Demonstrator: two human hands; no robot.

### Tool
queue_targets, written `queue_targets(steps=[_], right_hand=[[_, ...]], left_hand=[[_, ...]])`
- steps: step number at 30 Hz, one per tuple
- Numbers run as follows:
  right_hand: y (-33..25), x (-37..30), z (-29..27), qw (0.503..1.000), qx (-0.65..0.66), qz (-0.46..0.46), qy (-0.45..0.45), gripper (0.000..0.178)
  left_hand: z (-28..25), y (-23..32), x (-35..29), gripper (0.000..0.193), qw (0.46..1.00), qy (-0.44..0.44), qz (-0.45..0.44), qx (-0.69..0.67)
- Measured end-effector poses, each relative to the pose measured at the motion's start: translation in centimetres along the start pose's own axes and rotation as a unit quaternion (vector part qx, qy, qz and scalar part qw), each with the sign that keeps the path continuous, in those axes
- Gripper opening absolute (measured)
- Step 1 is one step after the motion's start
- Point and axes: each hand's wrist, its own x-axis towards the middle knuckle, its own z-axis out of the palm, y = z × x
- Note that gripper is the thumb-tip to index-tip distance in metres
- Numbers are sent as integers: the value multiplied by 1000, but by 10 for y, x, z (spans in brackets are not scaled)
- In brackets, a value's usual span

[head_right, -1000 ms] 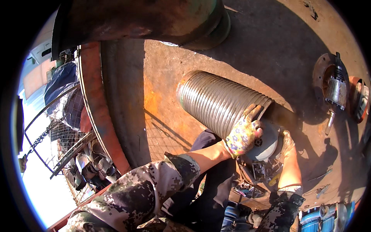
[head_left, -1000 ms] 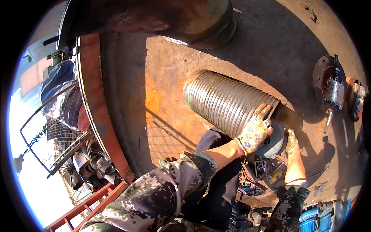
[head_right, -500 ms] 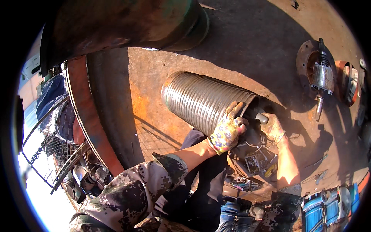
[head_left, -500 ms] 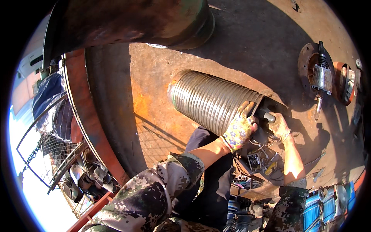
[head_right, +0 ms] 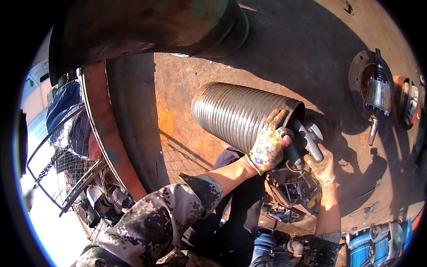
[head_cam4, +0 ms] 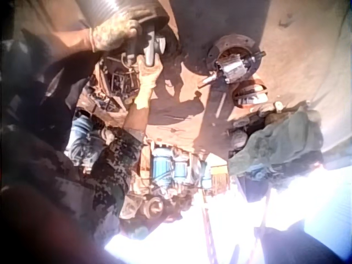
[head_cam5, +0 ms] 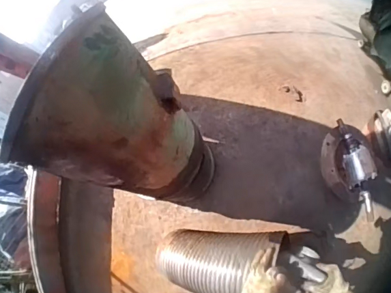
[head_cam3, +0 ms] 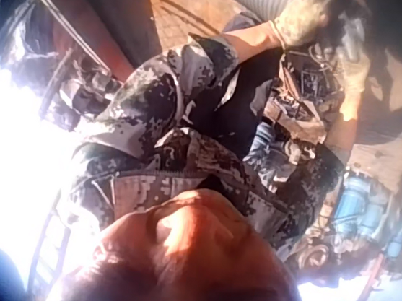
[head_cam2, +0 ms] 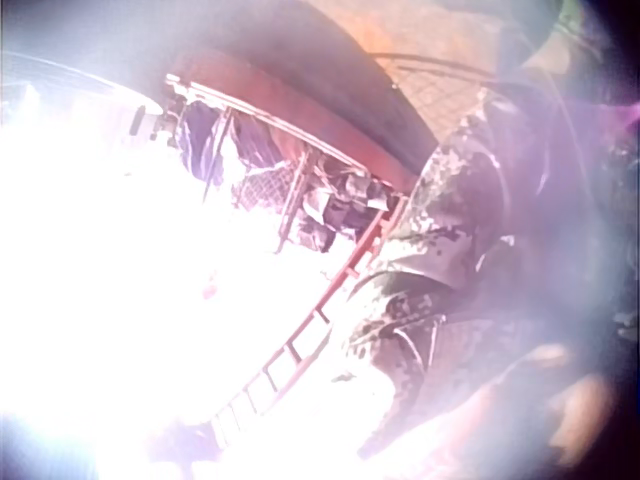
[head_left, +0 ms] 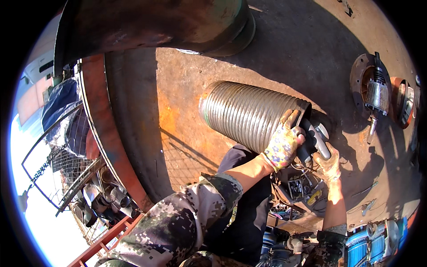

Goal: The person uses an angle grinder to smooth the edges of a corrugated metal pipe. They repeatedly rotate the pipe and grind both ends, occasionally inspecting the interior and exterior surfaces.

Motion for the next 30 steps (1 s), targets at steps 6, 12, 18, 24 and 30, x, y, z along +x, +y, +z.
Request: queue_targets(steps=[6,12,18,24,30], right_hand=[[32,-2,-15,897,404,180,-16,43],[34,31,-21,884,395,244,-61,42],[-51,64,-11,961,142,205,-123,21],[-16,59,-15,988,-118,-43,-88,26],[-20,47,-14,995,-78,20,-51,35]], left_hand=[[1,-2,1,9,1000,30,-3,6],[-4,-5,-1,2,999,38,23,0],[-15,-2,-15,8,999,13,-43,-16],[-11,-6,-6,8,998,-42,31,-18],[-8,-1,-3,9,998,34,49,-24]])
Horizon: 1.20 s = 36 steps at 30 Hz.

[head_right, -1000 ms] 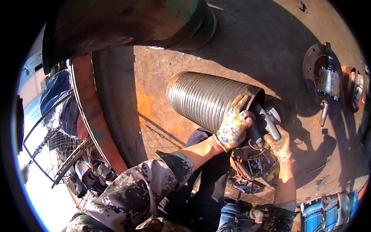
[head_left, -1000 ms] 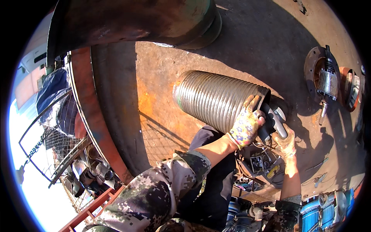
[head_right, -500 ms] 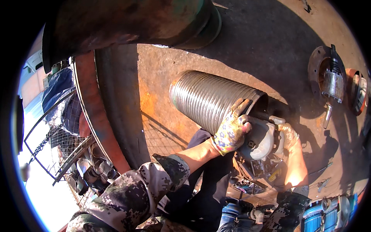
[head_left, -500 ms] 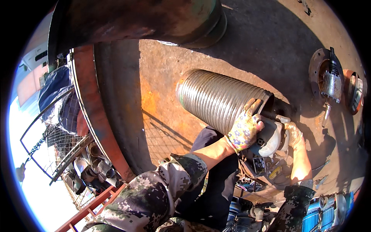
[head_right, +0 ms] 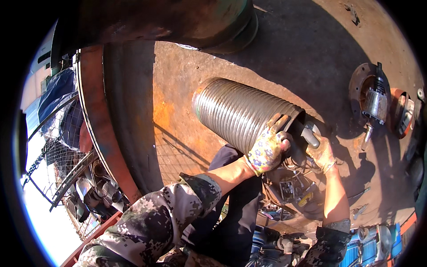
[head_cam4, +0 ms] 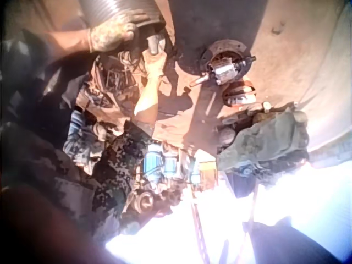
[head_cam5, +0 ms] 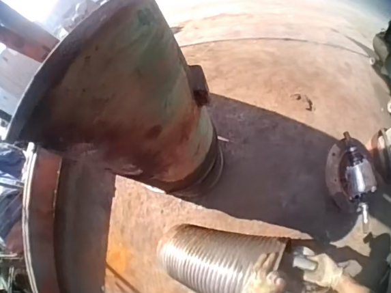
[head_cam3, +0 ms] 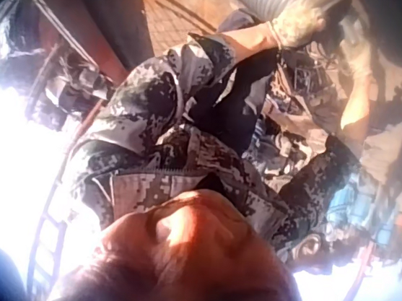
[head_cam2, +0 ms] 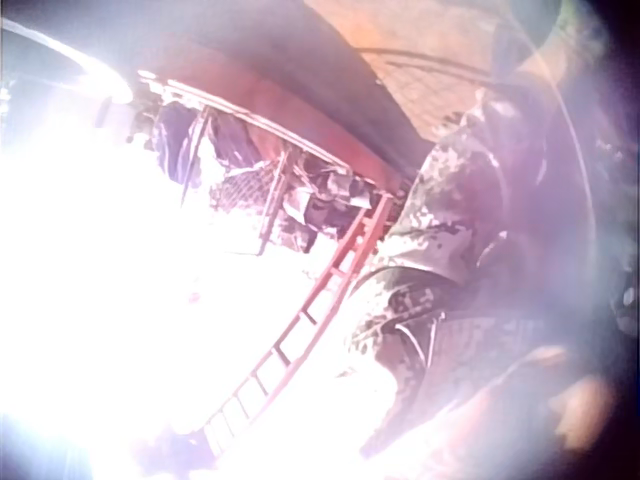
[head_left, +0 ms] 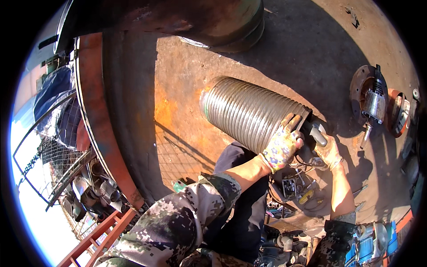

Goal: The person uses an angle grinder to smooth the edges of a corrugated metal pipe. They repeatedly rotate the pipe and grind both ends, occasionally inspecting the interior and exterior surfaces.

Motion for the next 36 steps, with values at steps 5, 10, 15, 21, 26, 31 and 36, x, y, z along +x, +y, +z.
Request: queue_targets(steps=[5,10,15,21,26,31,36], right_hand=[[-41,1,-28,947,222,220,-77,25],[-78,-33,-74,935,216,260,-108,27],[-99,-67,-109,941,208,251,-91,26],[-125,-79,-104,980,106,166,-14,25],[-145,-107,-56,980,-195,15,24,23],[-106,-167,-16,947,-307,-93,0,24],[-74,-220,7,935,-313,-155,63,37]], left_hand=[[5,2,4,11,1000,5,-20,3],[4,-3,4,5,999,4,-32,-14],[0,1,6,20,998,18,-65,-1],[-2,-4,3,21,999,-10,-47,8],[-1,-2,4,20,999,8,-50,6],[3,-4,6,22,997,71,-30,-7],[-5,1,11,22,999,37,-37,1]])
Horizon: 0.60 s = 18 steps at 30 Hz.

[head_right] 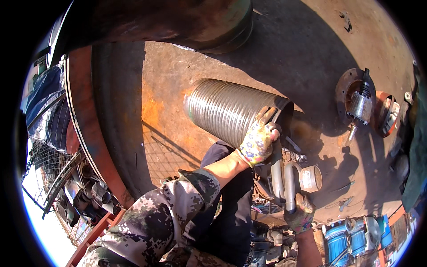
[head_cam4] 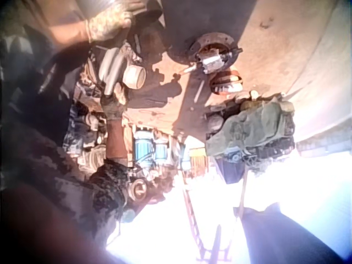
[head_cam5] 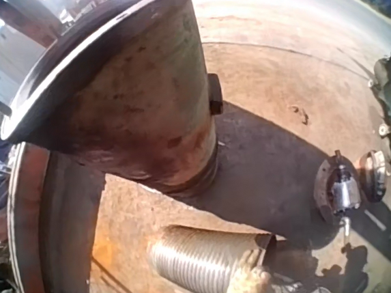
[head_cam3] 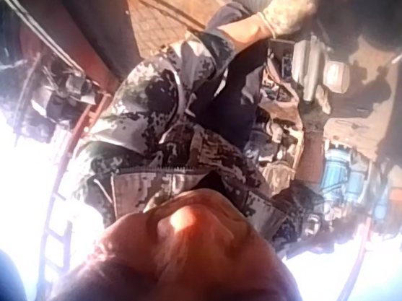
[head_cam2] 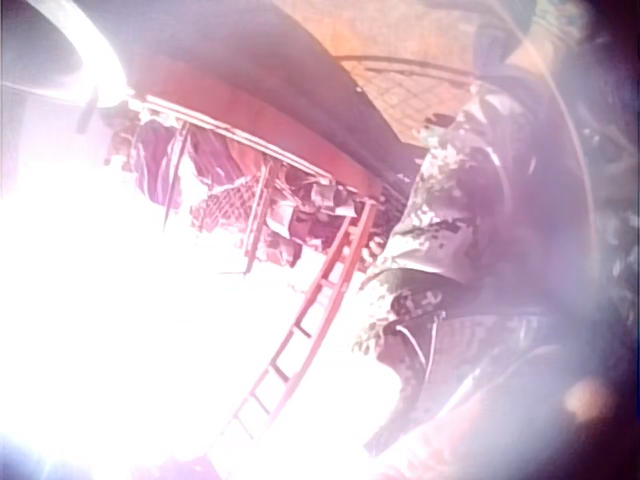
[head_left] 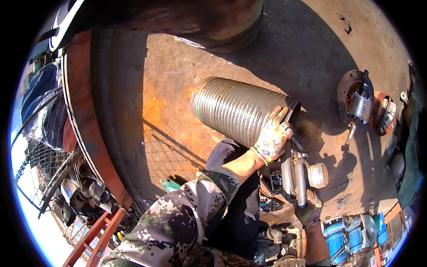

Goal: The person uses an angle grinder to smooth the edges of a corrugated metal pipe. They repeatedly rotate the pipe and grind both ends, occasionally inspecting the interior and exterior surfaces.

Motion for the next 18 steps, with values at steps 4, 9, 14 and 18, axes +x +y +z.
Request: queue_targets(steps=[4,9,14,18], right_hand=[[-12,-12,11,991,103,76,48,32],[30,18,26,853,425,297,51,28],[90,83,24,687,640,345,6,34],[115,117,29,728,604,320,-57,37]], left_hand=[[2,-3,-3,16,1000,25,10,-8],[-5,-1,0,17,1000,-22,-15,6],[2,-4,1,17,999,20,20,-24],[-7,-3,-2,16,999,27,25,-25]])
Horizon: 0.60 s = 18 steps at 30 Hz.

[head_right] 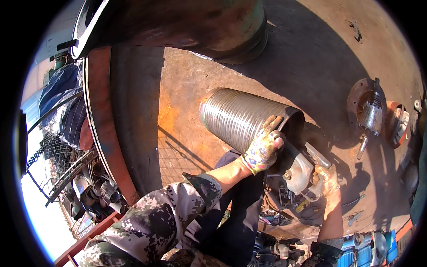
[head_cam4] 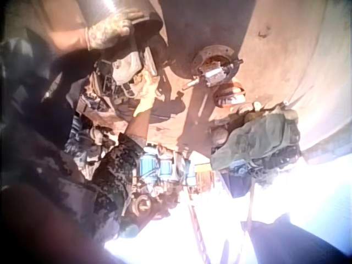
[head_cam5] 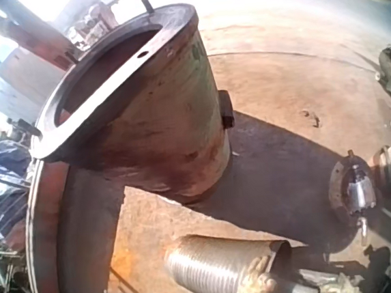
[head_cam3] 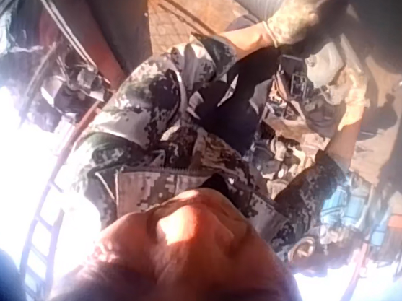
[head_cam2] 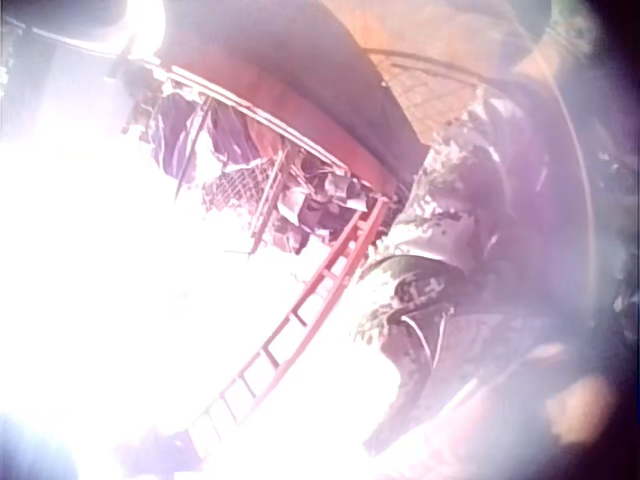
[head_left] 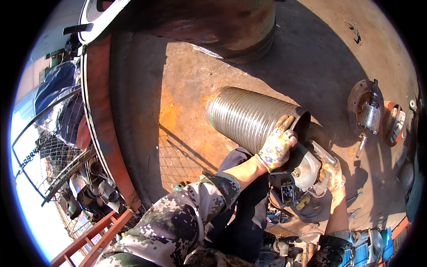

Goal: The person uses an angle grinder to smooth the edges of a corrugated metal pipe. They repeatedly rotate the pipe and grind both ends, occasionally inspecting the interior and exterior surfaces.

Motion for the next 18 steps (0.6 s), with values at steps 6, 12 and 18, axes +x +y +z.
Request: queue_targets(steps=[6,12,18], right_hand=[[-43,23,21,977,-202,-40,-56,27],[-60,44,52,975,-203,-73,-50,22],[-52,82,42,985,-164,-48,-39,27]], left_hand=[[0,-2,-2,9,1000,-10,-19,-3],[-9,-3,-3,13,1000,-15,-8,-4],[2,-5,3,16,1000,-19,-5,-18]])
